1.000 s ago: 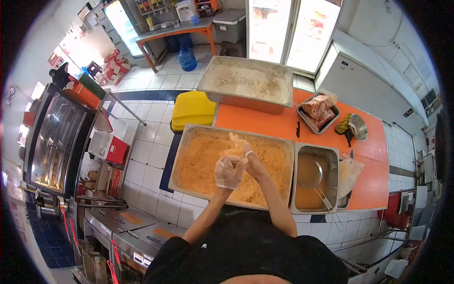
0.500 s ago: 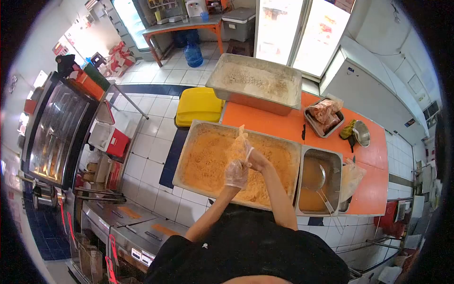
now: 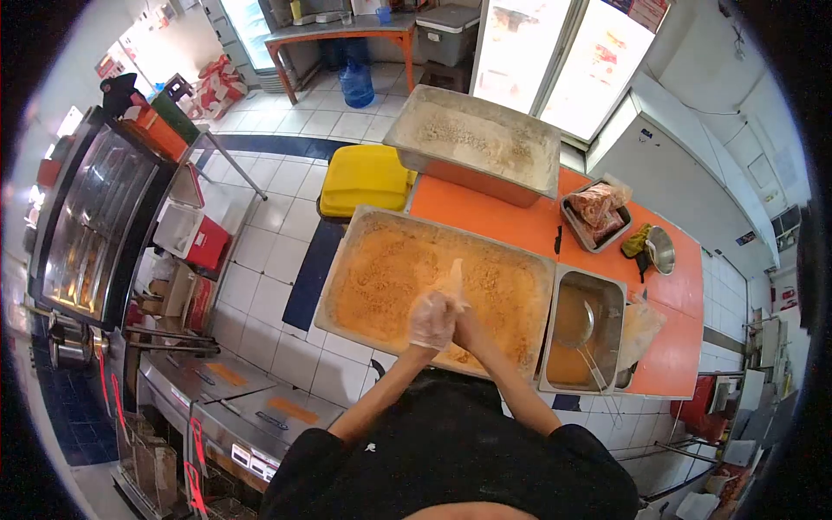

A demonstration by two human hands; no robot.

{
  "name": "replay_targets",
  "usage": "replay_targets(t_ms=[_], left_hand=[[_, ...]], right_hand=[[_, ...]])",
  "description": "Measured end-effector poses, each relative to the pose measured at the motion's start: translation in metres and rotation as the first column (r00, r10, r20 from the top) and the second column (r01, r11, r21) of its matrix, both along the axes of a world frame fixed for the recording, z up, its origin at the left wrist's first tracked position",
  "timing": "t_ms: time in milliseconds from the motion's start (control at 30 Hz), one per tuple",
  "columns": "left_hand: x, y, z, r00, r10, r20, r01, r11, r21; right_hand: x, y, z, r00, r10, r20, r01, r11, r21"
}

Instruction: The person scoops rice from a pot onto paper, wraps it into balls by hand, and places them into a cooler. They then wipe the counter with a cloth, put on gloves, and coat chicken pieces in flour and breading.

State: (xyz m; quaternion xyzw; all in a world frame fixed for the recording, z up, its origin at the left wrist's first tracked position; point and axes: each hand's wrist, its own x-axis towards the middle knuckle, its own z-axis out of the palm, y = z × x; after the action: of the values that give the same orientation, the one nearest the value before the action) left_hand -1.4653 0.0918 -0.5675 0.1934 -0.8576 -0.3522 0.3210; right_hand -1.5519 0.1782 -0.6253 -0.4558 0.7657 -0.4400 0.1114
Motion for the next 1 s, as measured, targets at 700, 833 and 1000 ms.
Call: replay_targets(t_ms=[700,833,1000], left_hand=[[-0.011,-0.004,-0.014,0.975,-0.189,0.113,0.140,0.928,0.346],[-0.001,0.014,-0.042,0.973,-0.230,0.019,0.221,0.953,0.208],[-0.006,0.013,-0.053,0.899,-0.389,-0.201,0.437,0.778,0.452]], right_hand=[[-0.027,-0.046,0.036,0.092,0.350,0.932,0.288,0.887,-0.361],[-0.038,-0.045,-0.009,0.585,0.110,0.804,0.190,0.945,-0.267],[-0.044,-0.029,-0.078,0.984,0.036,0.174,0.008,0.969,-0.248]])
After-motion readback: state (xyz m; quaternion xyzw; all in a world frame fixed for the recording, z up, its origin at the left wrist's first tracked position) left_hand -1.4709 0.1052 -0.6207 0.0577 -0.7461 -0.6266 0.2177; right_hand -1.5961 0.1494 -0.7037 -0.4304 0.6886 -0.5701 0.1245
